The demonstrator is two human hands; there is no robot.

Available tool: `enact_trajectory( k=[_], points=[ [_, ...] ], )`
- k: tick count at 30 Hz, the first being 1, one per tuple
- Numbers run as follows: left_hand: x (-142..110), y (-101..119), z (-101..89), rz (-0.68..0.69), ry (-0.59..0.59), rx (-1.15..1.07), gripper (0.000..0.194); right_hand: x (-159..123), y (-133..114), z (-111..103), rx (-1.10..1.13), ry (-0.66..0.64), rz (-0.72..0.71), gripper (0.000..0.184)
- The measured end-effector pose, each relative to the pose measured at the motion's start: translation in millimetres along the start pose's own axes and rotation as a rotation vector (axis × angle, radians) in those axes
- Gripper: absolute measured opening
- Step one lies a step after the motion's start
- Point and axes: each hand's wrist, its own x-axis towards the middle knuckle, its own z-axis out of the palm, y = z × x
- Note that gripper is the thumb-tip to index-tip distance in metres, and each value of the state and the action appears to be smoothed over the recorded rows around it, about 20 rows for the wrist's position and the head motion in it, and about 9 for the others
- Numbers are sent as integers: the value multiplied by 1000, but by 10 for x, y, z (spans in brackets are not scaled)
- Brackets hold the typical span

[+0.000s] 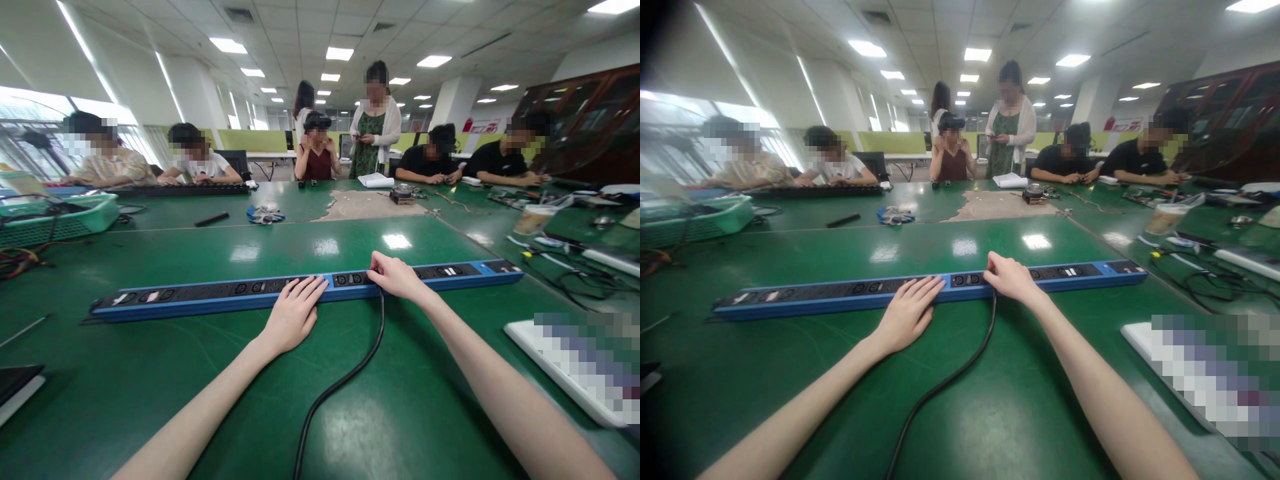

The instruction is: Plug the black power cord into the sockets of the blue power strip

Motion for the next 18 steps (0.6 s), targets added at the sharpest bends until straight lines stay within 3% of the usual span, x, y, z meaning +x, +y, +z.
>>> enact_trajectory(
  k=[4, 6, 8, 13, 18],
  points=[
    [0, -8, 14, -1, -1, 4, 75, 59, -8, -189, 211, 175, 34, 19],
    [-2, -13, 22, -1, -2, 2, 76, 57, 19, -411, 359, 323, 47, 24],
    [-4, -16, 29, 1, -1, -5, 76, 13, 78, -678, 429, 386, 27, 30],
    [-1, -16, 36, 0, 3, -12, 75, -178, 379, -1160, 355, 280, 57, 40],
    [2, -14, 34, 0, -3, -3, 75, -253, 658, -1200, 218, 121, 141, 44]
  ],
)
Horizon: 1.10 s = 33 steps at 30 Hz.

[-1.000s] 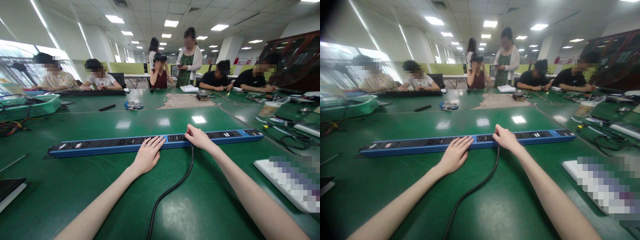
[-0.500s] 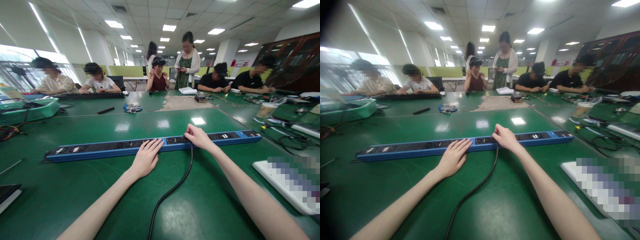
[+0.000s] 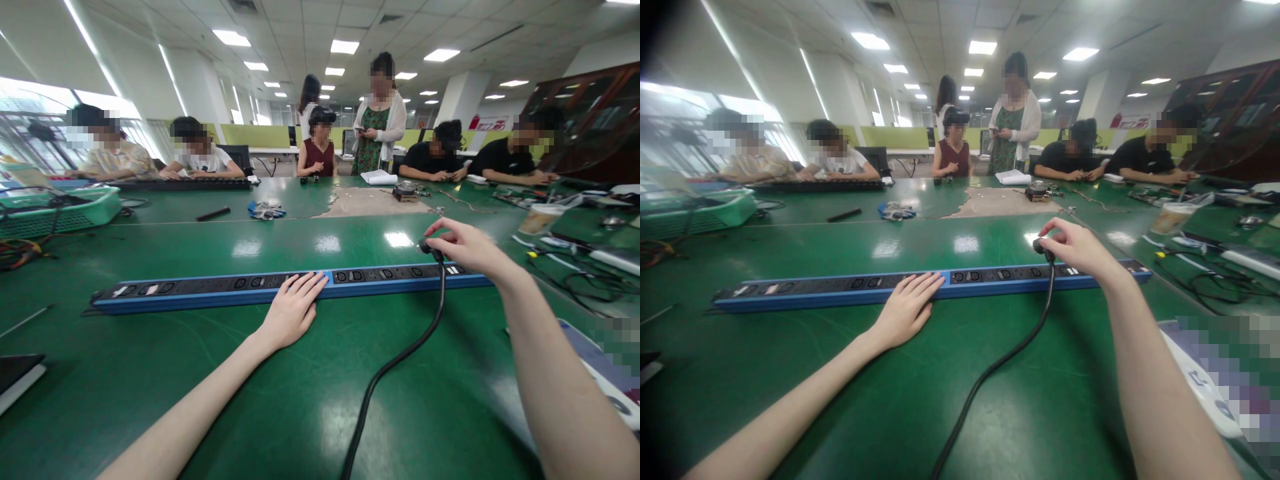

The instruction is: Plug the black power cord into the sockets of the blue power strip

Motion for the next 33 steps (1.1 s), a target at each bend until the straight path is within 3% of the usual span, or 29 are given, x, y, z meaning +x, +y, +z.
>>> enact_trajectory(
  k=[7, 12, 15, 18, 20, 25, 29, 33],
  points=[
    [6, 2, 3, -1, -17, 6, 74, 83, 123, 320, 7, -22, 21, 47],
    [11, 10, -4, 1, -13, -1, 73, 121, 179, 456, 59, -290, 90, 45],
    [12, 12, -6, 2, -7, -4, 73, 89, 246, 383, 195, -458, 114, 48],
    [11, 9, 0, -1, -5, -4, 73, 51, 325, 282, 201, -525, 50, 60],
    [11, 7, 3, -3, -4, -5, 73, 53, 360, 252, 91, -486, -10, 62],
    [11, 9, 0, 3, -5, -4, 73, 111, 272, 329, -373, -281, -61, 45],
    [13, 19, -7, -1, -5, -6, 73, 104, 80, 430, -653, -79, -77, 53],
    [16, 21, -4, -3, -5, -6, 72, 87, 16, 542, -730, -9, -47, 61]
  ],
)
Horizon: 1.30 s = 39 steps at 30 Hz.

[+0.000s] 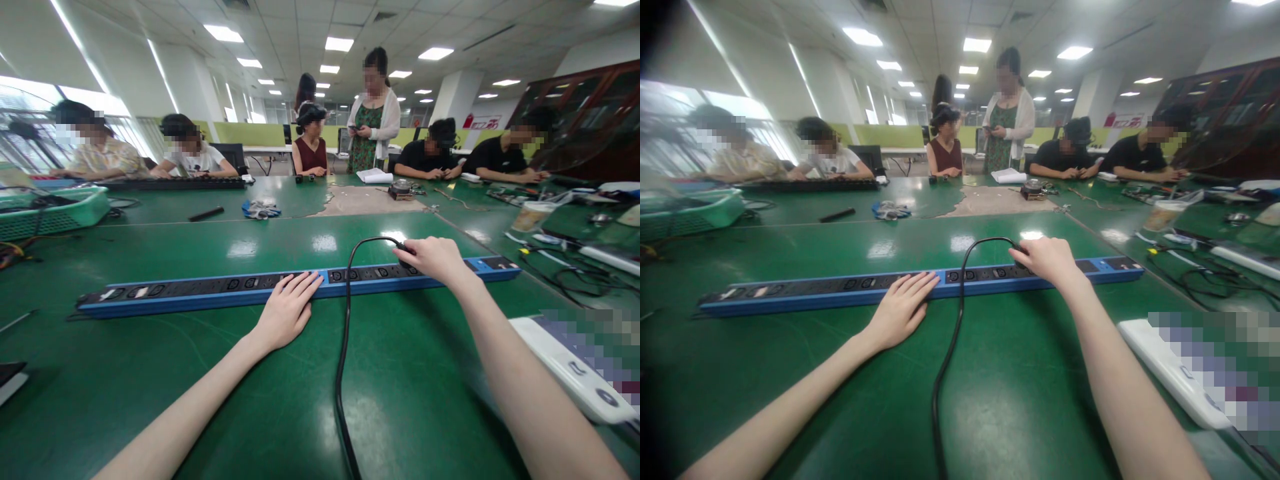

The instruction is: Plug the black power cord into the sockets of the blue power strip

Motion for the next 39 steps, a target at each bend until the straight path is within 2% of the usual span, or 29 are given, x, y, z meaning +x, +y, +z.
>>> enact_trajectory(
  k=[9, 18, 25, 29, 32, 36, 39],
  points=[
    [-12, -33, 23, 4, -1, -6, 74, 54, -127, 294, 102, -44, 254, 61],
    [-19, -30, 17, 5, 13, -21, 77, 80, -285, 329, 135, -62, 307, 55],
    [-23, -22, 3, -1, 12, -13, 75, 127, -306, 352, 170, -148, 304, 51],
    [-22, -23, 8, 6, 16, -13, 76, 122, -244, 323, 183, -152, 264, 61],
    [-22, -25, 9, 8, 20, -17, 76, 111, -87, 284, 270, -171, 189, 69],
    [-21, -25, 8, 5, 15, -17, 75, 90, 116, 258, 515, -249, 2, 58],
    [-21, -28, 11, 1, 16, -16, 74, 105, 106, 283, 451, -258, -59, 46]
  ],
)
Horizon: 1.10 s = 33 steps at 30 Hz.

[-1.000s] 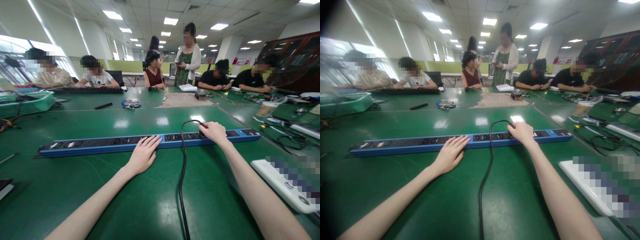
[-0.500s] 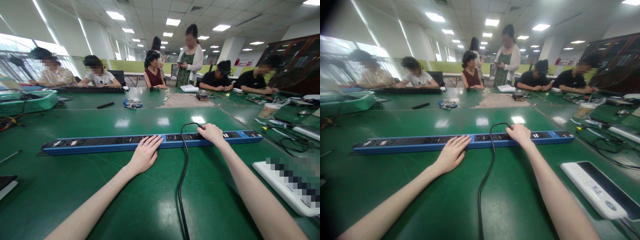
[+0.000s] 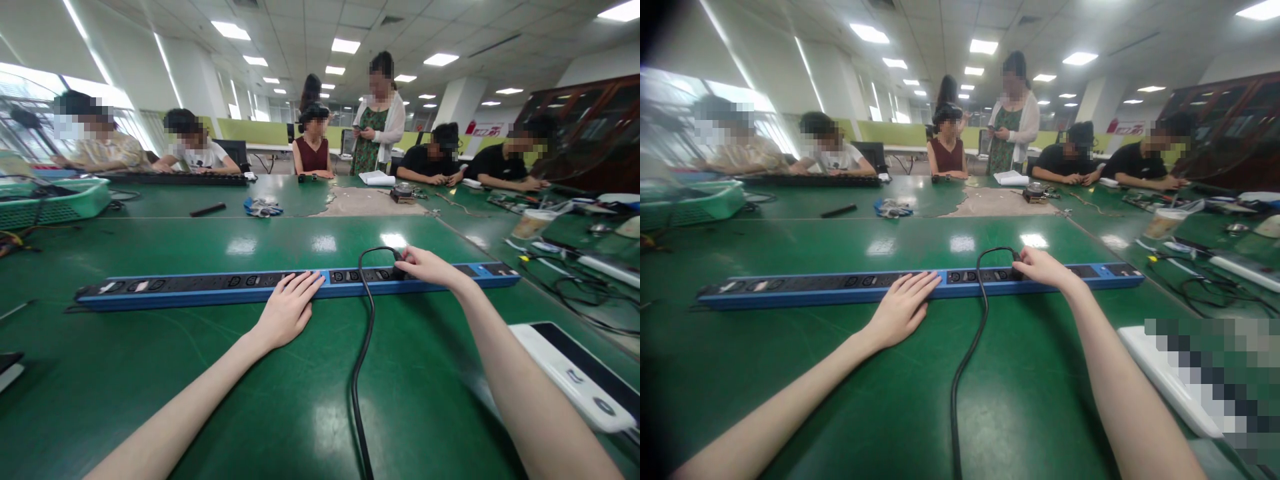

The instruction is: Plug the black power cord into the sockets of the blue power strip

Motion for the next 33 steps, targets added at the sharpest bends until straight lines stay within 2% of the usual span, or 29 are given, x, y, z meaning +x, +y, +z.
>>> enact_trajectory(
  k=[3, 6, 9, 16, 23, 33],
  points=[
    [-2, -4, 1, -2, 0, -1, 74, 70, -95, 90, -219, 52, 62, 41],
    [-6, -2, -7, -6, -2, -3, 75, 110, -184, 195, -306, 72, 142, 42],
    [-8, 8, -19, -13, -4, -4, 74, 77, -199, 278, -307, 97, 158, 44],
    [-3, 9, -11, -11, 5, 0, 74, 4, -84, 350, -248, 163, 89, 46],
    [5, 17, -25, -3, -6, 8, 75, -40, -152, 402, -301, 196, 158, 48],
    [-10, 13, -19, -13, 5, 10, 74, 25, -112, 354, -307, 135, 174, 49]
  ],
)
